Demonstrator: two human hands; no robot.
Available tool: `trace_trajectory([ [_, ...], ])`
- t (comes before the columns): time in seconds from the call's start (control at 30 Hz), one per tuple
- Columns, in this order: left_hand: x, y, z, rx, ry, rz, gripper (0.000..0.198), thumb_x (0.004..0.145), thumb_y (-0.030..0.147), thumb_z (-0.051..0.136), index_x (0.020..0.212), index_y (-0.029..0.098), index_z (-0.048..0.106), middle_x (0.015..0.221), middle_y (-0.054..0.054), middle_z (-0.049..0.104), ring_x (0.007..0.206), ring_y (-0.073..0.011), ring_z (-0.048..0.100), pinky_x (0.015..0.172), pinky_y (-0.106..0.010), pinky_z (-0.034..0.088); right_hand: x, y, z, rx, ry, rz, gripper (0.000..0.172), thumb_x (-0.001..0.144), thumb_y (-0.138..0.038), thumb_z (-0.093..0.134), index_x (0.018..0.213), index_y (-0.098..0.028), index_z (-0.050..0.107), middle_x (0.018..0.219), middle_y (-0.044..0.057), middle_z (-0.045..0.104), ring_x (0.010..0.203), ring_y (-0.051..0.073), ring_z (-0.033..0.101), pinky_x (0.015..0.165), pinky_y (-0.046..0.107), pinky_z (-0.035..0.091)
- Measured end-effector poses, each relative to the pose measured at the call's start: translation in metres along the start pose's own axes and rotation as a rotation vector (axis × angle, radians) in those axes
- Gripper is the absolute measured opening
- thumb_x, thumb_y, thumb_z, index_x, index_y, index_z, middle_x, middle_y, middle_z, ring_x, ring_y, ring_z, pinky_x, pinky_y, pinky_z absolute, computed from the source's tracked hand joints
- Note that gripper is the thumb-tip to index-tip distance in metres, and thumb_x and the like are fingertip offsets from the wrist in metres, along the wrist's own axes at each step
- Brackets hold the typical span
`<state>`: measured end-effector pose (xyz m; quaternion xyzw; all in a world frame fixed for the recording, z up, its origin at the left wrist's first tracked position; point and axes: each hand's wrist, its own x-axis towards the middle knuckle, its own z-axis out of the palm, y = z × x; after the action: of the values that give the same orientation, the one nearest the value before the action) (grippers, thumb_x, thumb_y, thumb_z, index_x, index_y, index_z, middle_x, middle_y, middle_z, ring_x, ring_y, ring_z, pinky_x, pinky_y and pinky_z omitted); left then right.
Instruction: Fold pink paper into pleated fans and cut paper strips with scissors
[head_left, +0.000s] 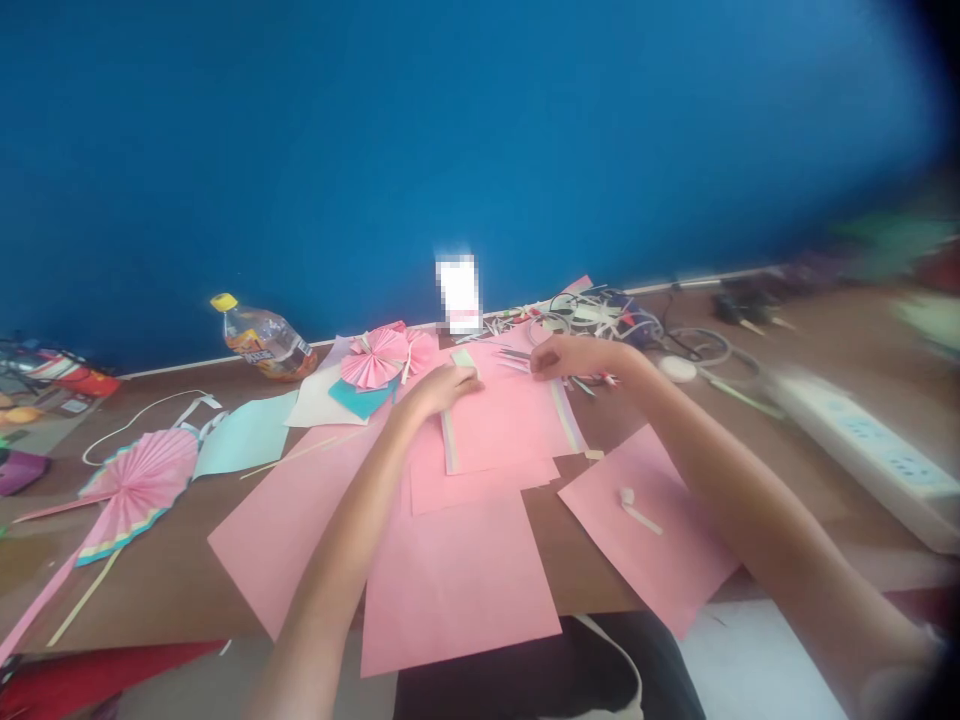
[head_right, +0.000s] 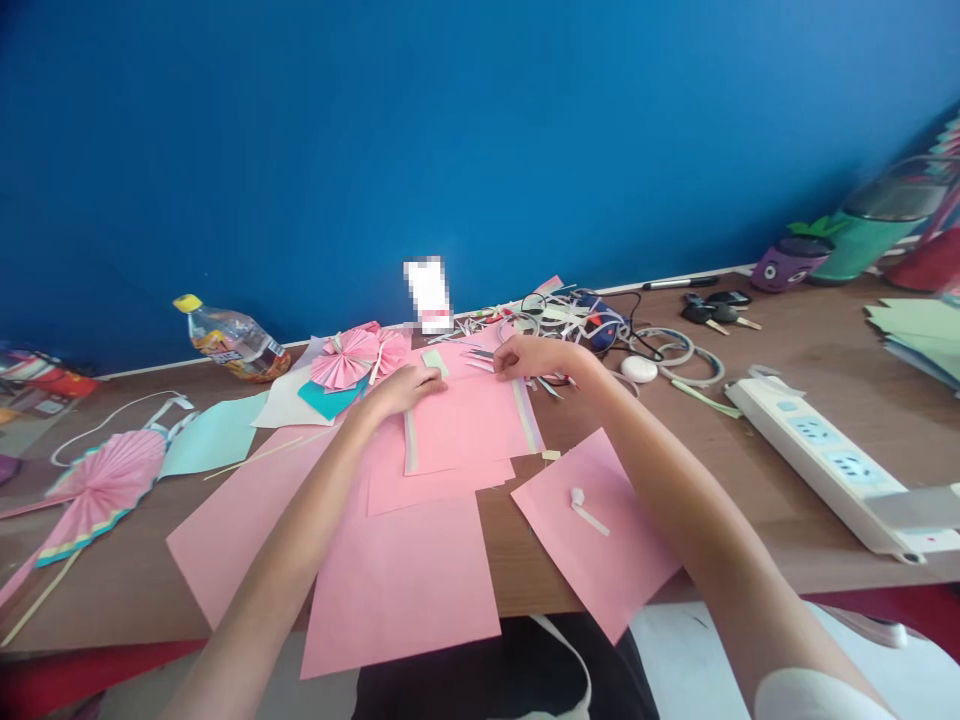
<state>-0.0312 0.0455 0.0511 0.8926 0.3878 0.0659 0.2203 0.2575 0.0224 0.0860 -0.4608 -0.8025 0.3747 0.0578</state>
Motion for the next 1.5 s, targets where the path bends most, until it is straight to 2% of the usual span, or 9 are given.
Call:
trace_trajectory([
  [0.13,-0.007,-0.008,-0.009,-0.054,-0.051,0.016,0.026,0.088,0.043,0.054,0.09,0.019,0.064,0.09,-0.003,0.067,0.081,-0.0186,0.06,0.069,-0.028,0.04,-0.002,0.004,-0.002,-0.027,0.012,-0.014,0.029,0.076,-0.042,0.062,0.089,-0.017,0.069,0.084,0.005,0.068,0.072,0.017,0.057,0.068,0.029,0.042],
  [0.3,-0.014,-0.021,-0.022,-0.102,-0.113,-0.022,0.025,0.083,0.034,0.06,0.103,0.021,0.067,0.112,-0.005,0.068,0.097,-0.02,0.062,0.082,-0.029,0.044,-0.007,0.003,-0.005,-0.039,0.046,0.024,0.029,0.077,-0.039,0.062,0.092,-0.015,0.069,0.086,0.006,0.069,0.073,0.017,0.056,0.068,0.029,0.041],
  [0.5,-0.02,-0.027,-0.028,-0.108,-0.114,-0.083,0.023,0.084,0.037,0.059,0.097,0.02,0.067,0.104,-0.004,0.07,0.09,-0.0196,0.063,0.075,-0.028,0.045,-0.006,0.004,-0.003,0.033,0.131,0.047,0.033,0.077,-0.04,0.064,0.098,-0.016,0.069,0.091,0.007,0.071,0.081,0.019,0.059,0.075,0.03,0.044],
  [0.7,-0.022,-0.033,-0.029,-0.09,-0.135,-0.135,0.02,0.084,0.037,0.059,0.094,0.02,0.065,0.098,-0.003,0.07,0.084,-0.0179,0.062,0.069,-0.026,0.042,-0.002,0.01,0.001,0.102,0.088,0.04,0.033,0.076,-0.039,0.066,0.099,-0.016,0.068,0.091,0.006,0.072,0.081,0.018,0.061,0.073,0.028,0.046],
  [0.83,-0.023,-0.033,-0.029,-0.117,-0.151,-0.134,0.021,0.084,0.036,0.059,0.094,0.02,0.065,0.1,-0.003,0.069,0.086,-0.018,0.062,0.071,-0.026,0.043,-0.002,0.008,0.003,0.109,0.113,0.033,0.03,0.075,-0.041,0.066,0.092,-0.015,0.069,0.082,0.005,0.07,0.071,0.016,0.059,0.068,0.026,0.043],
  [0.97,-0.023,-0.034,-0.032,-0.167,-0.109,-0.113,0.022,0.082,0.037,0.061,0.094,0.019,0.067,0.1,-0.004,0.069,0.089,-0.0189,0.063,0.073,-0.027,0.045,-0.002,0.006,0.004,0.095,0.16,0.038,0.033,0.075,-0.044,0.064,0.091,-0.015,0.07,0.077,0.004,0.067,0.063,0.013,0.053,0.061,0.026,0.039],
  [1.13,-0.026,-0.036,-0.037,-0.216,-0.102,-0.114,0.032,0.083,0.043,0.061,0.104,0.021,0.068,0.106,-0.005,0.07,0.094,-0.0203,0.064,0.079,-0.029,0.047,-0.001,0.007,0.006,0.084,0.191,0.006,0.033,0.075,-0.045,0.063,0.09,-0.016,0.07,0.076,0.003,0.066,0.063,0.013,0.05,0.061,0.027,0.038],
  [1.27,-0.028,-0.036,-0.04,-0.168,-0.122,-0.126,0.031,0.083,0.044,0.059,0.102,0.021,0.069,0.106,-0.005,0.071,0.095,-0.0211,0.065,0.079,-0.029,0.047,0.0,0.008,0.007,0.076,0.234,-0.02,0.031,0.076,-0.041,0.062,0.089,-0.015,0.07,0.074,0.003,0.064,0.063,0.013,0.05,0.063,0.027,0.038],
  [1.5,-0.029,-0.037,-0.042,-0.124,-0.074,-0.11,0.027,0.083,0.039,0.057,0.092,0.018,0.071,0.096,-0.004,0.072,0.086,-0.0204,0.064,0.074,-0.029,0.046,0.001,0.012,0.006,0.094,0.275,-0.07,0.032,0.078,-0.041,0.06,0.093,-0.015,0.069,0.079,0.004,0.067,0.067,0.015,0.054,0.067,0.029,0.041],
])
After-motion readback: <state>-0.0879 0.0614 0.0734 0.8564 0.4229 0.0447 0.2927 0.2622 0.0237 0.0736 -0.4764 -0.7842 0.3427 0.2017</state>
